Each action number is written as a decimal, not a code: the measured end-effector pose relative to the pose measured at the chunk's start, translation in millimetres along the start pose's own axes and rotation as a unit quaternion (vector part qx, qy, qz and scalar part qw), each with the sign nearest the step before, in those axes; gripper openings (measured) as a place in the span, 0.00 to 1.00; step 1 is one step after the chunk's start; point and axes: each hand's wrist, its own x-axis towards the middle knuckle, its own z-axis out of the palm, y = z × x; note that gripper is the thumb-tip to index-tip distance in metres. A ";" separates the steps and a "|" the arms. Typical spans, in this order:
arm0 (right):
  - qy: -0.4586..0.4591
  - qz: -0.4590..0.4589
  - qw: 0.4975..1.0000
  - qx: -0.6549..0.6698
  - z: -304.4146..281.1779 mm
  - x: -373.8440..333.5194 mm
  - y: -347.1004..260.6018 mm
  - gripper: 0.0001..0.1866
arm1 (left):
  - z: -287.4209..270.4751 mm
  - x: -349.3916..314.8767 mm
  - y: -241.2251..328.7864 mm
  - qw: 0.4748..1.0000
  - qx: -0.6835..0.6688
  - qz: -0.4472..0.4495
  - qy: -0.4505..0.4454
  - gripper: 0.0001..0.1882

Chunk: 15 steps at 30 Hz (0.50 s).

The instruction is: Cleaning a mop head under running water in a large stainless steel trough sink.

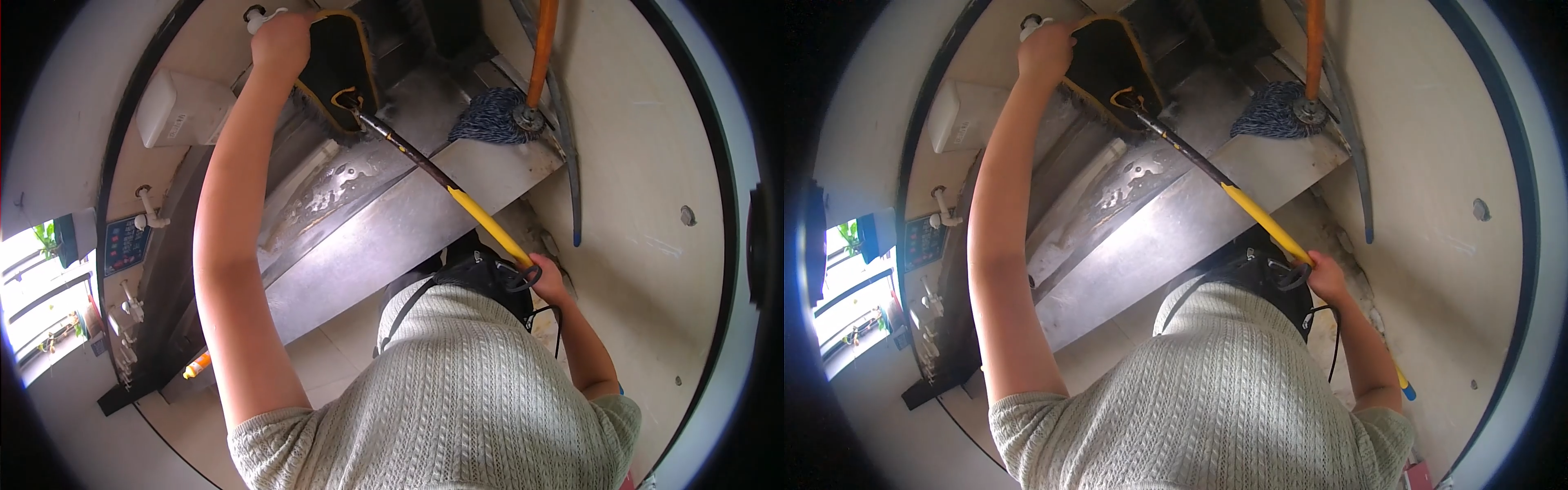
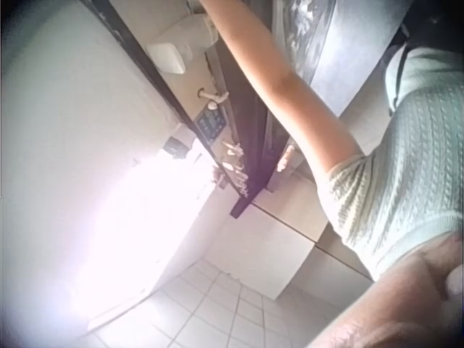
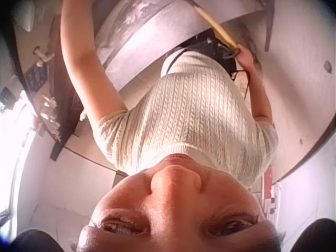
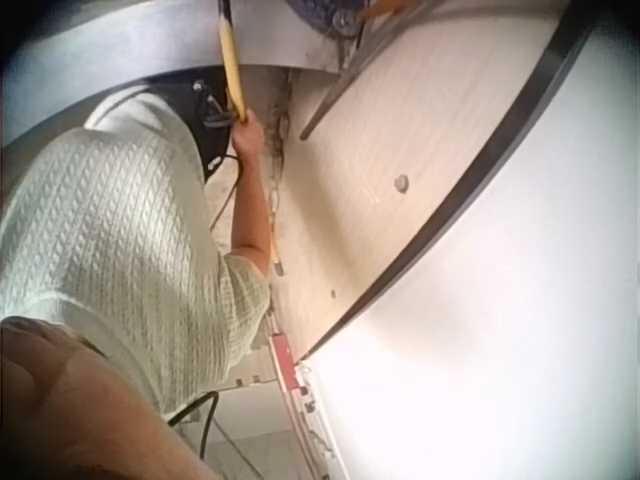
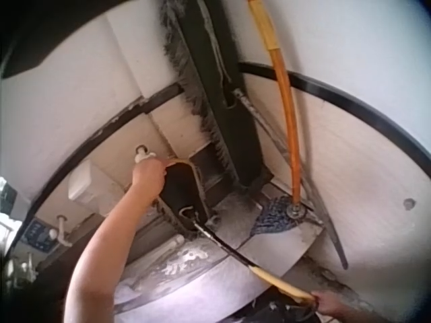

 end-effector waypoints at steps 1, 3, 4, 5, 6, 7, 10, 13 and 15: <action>-0.001 0.002 1.000 0.005 0.3 -0.2 -0.4 0.19 | 4.5 2.4 -2.4 1.000 -0.009 0.018 0.013 0.20; -0.003 -0.005 1.000 0.023 2.8 1.4 6.6 0.19 | 9.6 4.6 -0.7 0.999 -0.021 0.039 0.026 0.22; -0.005 -0.013 0.999 0.042 4.7 2.4 11.4 0.19 | 6.2 5.6 8.8 0.999 -0.011 0.034 0.021 0.21; -0.004 -0.012 0.999 0.042 7.2 2.5 16.3 0.19 | 2.5 6.6 17.9 0.999 -0.002 0.029 0.017 0.21; -0.010 -0.007 0.998 0.069 9.9 1.5 22.0 0.20 | -3.6 8.4 26.8 0.999 -0.004 0.030 0.017 0.21; -0.017 -0.002 0.995 0.096 11.2 0.3 23.6 0.21 | -10.0 9.9 34.2 0.999 0.017 0.026 -0.016 0.19; -0.024 0.010 0.995 0.092 11.1 -0.9 19.3 0.21 | -16.0 10.5 43.3 0.997 0.059 0.042 -0.030 0.18; -0.041 0.039 0.994 0.089 6.6 -7.9 6.0 0.16 | -16.5 11.4 47.1 0.994 0.076 0.081 -0.006 0.19; -0.034 0.019 0.996 0.078 6.3 -9.8 8.6 0.16 | -14.6 12.7 45.3 0.993 0.070 0.099 -0.002 0.20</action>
